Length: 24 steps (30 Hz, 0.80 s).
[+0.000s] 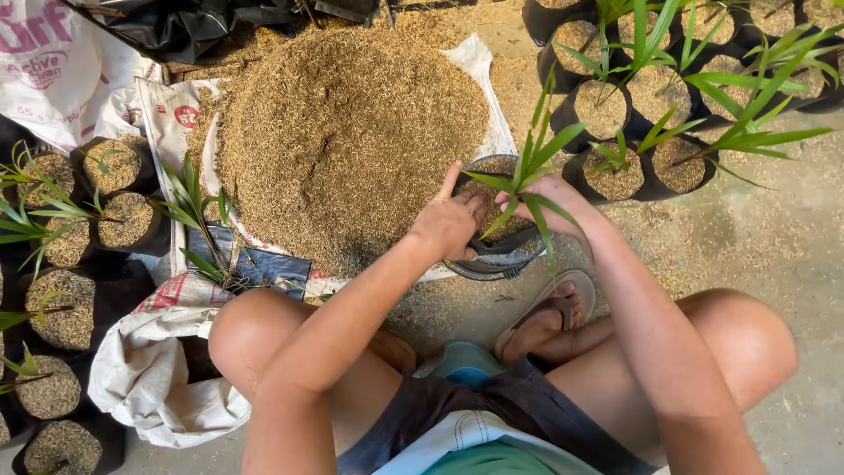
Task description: The person scoops soil from a large sack and places it into small black plastic pots containing young green plants. They use both hands to fill the pots and press the soil around the base of the plants, repeating the process for multiple pots.
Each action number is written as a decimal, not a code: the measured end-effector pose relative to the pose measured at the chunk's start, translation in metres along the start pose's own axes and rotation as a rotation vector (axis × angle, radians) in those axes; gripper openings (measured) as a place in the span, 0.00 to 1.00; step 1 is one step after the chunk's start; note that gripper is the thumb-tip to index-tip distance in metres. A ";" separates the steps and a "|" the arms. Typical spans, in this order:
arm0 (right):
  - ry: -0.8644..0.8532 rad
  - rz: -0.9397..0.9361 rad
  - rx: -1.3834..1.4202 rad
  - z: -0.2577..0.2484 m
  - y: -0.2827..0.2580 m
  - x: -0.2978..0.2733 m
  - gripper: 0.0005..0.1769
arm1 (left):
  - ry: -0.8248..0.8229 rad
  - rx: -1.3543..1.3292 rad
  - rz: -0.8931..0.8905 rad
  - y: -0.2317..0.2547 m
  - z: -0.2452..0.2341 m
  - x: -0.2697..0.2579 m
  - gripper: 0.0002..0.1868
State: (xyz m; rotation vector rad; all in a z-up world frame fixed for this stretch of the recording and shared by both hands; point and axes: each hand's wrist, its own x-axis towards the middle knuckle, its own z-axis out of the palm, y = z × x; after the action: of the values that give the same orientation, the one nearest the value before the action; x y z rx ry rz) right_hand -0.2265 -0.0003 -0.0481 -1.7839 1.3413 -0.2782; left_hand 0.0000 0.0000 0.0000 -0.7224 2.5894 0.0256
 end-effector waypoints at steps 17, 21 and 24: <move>0.116 0.230 -0.226 -0.038 -0.050 -0.036 0.12 | 0.124 -0.315 -0.095 -0.055 -0.038 -0.042 0.26; -0.004 0.393 -0.615 -0.038 -0.042 -0.073 0.11 | 0.301 -0.439 -0.262 -0.105 -0.011 -0.042 0.26; -0.394 0.367 -0.573 0.003 -0.029 -0.085 0.15 | 0.360 -0.493 -0.411 -0.143 0.026 -0.034 0.23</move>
State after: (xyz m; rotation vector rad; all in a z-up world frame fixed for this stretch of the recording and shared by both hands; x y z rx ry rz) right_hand -0.2395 0.0764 -0.0026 -1.8552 1.5053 0.6865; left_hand 0.1076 -0.1032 0.0059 -1.5522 2.7323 0.4563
